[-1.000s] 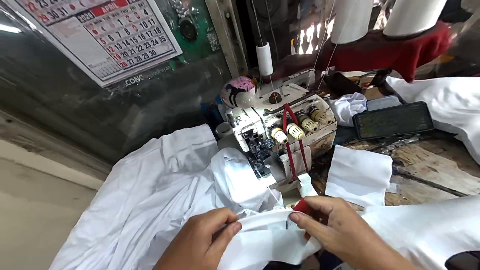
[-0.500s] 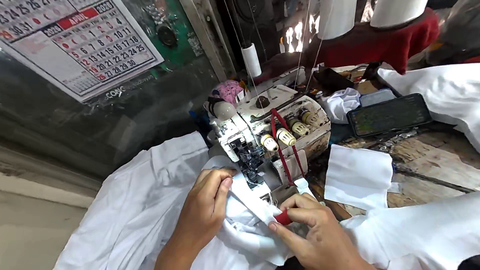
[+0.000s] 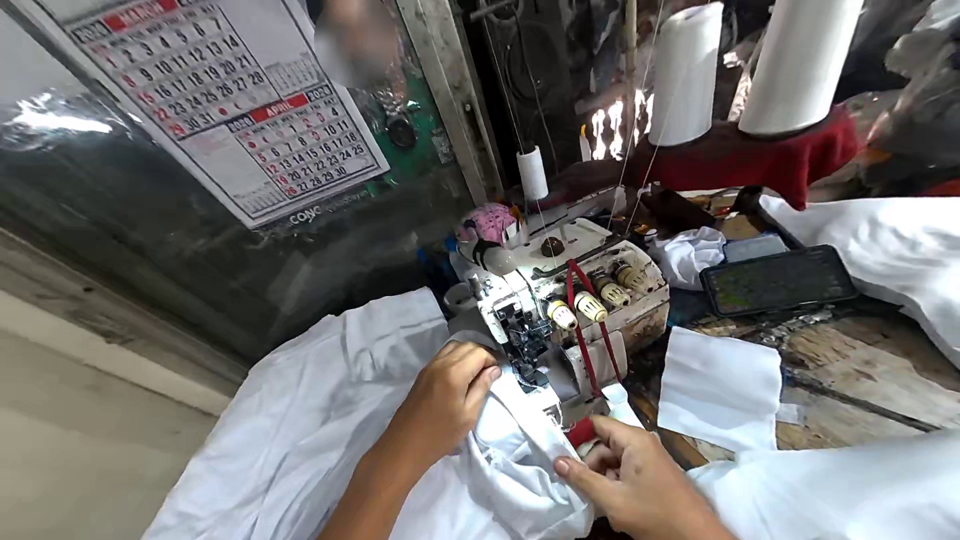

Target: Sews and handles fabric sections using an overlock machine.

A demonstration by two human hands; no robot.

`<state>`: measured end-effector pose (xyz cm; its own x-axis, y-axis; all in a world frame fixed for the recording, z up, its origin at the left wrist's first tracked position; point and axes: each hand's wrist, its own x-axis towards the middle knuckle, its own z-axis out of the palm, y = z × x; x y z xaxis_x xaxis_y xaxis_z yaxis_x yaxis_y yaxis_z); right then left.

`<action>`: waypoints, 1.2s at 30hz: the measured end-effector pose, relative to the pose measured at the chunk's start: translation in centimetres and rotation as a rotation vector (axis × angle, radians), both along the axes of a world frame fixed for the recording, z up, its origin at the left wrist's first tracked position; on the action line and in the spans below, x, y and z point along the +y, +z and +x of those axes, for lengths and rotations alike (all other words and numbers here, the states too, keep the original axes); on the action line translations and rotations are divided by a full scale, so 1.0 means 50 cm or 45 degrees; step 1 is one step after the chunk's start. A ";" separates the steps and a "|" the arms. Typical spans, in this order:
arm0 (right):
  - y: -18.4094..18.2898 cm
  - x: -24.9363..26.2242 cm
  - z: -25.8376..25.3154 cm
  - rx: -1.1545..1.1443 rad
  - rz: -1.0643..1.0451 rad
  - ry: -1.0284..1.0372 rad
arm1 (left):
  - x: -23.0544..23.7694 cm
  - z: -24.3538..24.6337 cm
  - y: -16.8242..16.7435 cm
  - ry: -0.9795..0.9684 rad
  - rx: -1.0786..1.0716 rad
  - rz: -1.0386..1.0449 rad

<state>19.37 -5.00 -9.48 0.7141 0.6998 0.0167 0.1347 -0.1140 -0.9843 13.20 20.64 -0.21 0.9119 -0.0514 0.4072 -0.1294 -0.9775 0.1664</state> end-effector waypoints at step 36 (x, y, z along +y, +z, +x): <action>0.025 0.038 0.033 0.328 0.293 0.132 | -0.256 -0.121 -0.107 0.523 0.133 -0.562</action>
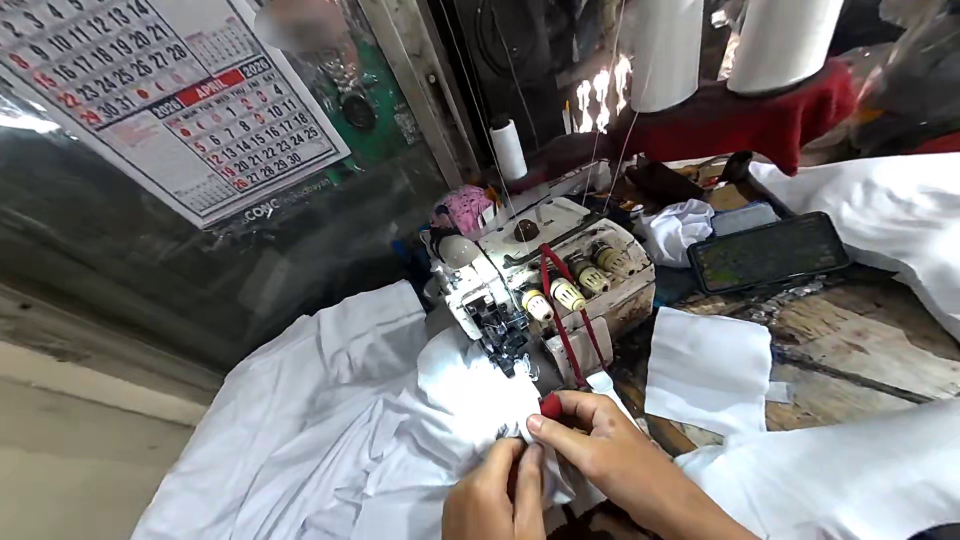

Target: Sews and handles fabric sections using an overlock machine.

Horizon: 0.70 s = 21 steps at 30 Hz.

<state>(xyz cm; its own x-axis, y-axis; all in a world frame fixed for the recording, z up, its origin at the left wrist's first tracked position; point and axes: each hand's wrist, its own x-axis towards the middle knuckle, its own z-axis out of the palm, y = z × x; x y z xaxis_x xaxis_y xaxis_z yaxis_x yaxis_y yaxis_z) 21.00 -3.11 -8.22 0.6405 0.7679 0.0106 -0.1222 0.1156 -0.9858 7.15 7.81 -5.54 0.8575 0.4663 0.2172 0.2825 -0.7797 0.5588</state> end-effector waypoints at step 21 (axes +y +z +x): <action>0.017 -0.056 -0.020 0.009 0.065 -0.054 | -0.007 0.030 0.164 -0.053 -0.200 -0.973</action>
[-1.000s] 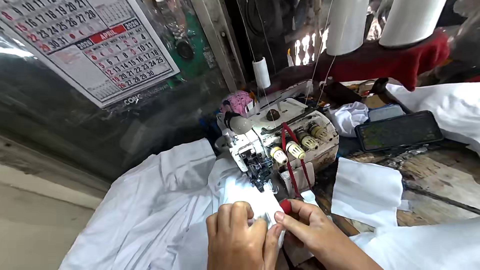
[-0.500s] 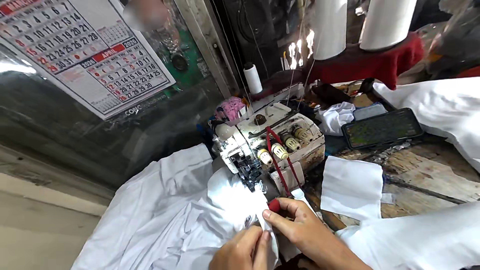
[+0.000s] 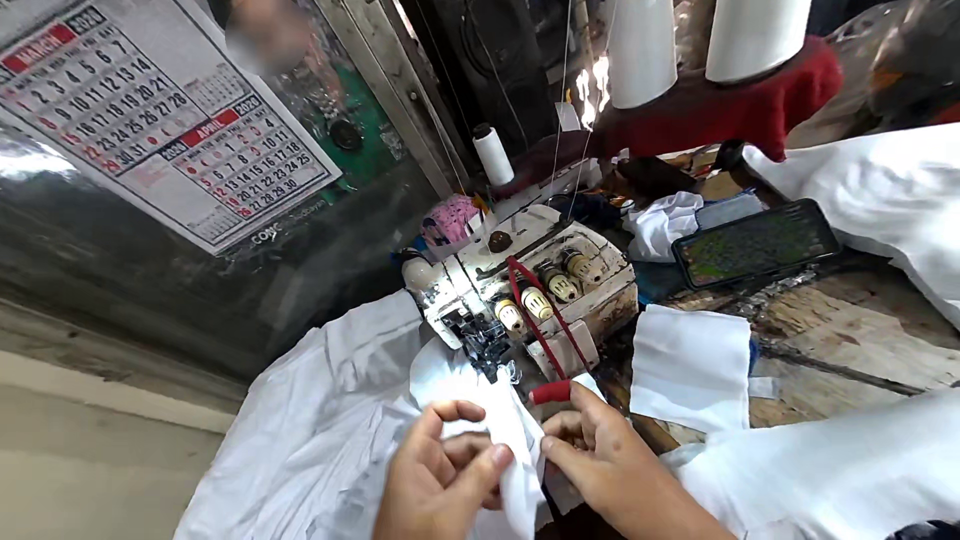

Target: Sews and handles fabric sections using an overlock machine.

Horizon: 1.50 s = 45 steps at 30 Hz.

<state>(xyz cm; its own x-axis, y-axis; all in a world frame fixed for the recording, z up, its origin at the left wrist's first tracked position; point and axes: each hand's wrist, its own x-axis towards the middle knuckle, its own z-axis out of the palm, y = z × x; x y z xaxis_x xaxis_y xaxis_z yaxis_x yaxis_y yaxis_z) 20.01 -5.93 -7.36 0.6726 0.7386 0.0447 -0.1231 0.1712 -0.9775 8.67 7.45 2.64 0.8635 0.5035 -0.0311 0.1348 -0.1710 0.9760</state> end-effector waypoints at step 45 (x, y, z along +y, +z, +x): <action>-0.042 -0.019 0.002 -0.247 -0.073 -0.004 | -0.016 -0.040 -0.122 -0.083 -0.115 0.694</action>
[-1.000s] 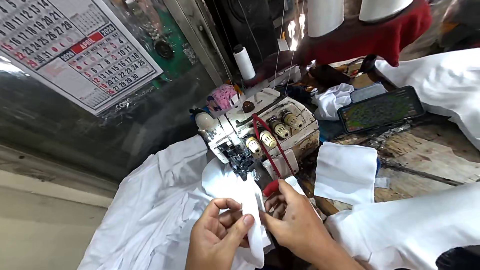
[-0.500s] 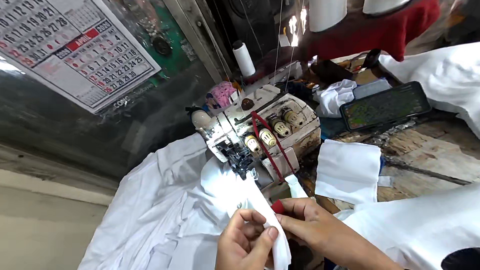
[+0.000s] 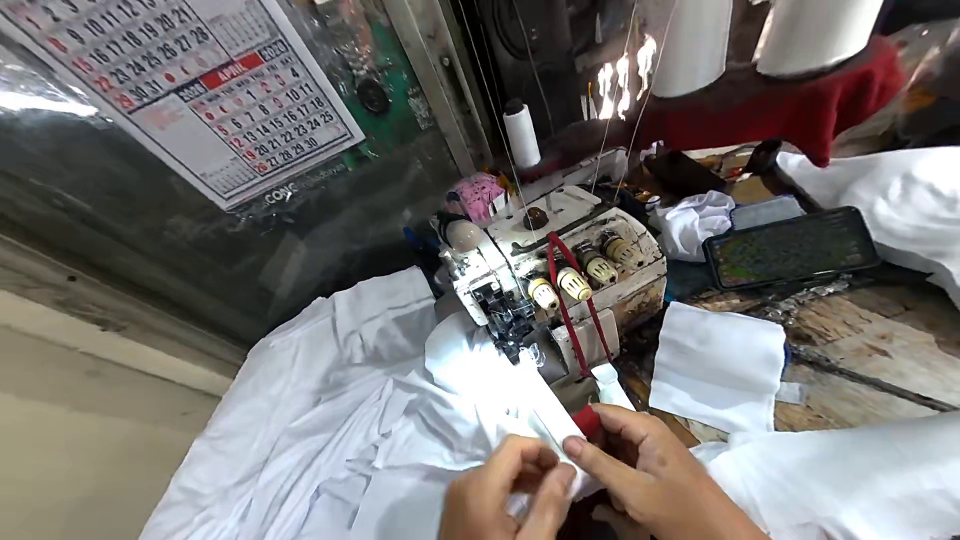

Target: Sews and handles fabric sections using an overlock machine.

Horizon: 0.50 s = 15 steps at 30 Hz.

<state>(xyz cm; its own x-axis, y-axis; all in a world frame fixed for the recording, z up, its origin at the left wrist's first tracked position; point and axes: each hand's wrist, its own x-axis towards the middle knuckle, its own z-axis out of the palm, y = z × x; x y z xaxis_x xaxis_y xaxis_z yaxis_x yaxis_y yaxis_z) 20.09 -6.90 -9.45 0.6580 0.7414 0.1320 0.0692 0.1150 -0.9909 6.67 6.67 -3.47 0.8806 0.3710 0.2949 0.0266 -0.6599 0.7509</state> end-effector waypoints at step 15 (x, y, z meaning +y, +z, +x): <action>-0.005 0.071 0.010 -0.001 0.083 -0.115 | 0.055 0.074 0.016 0.357 0.122 0.997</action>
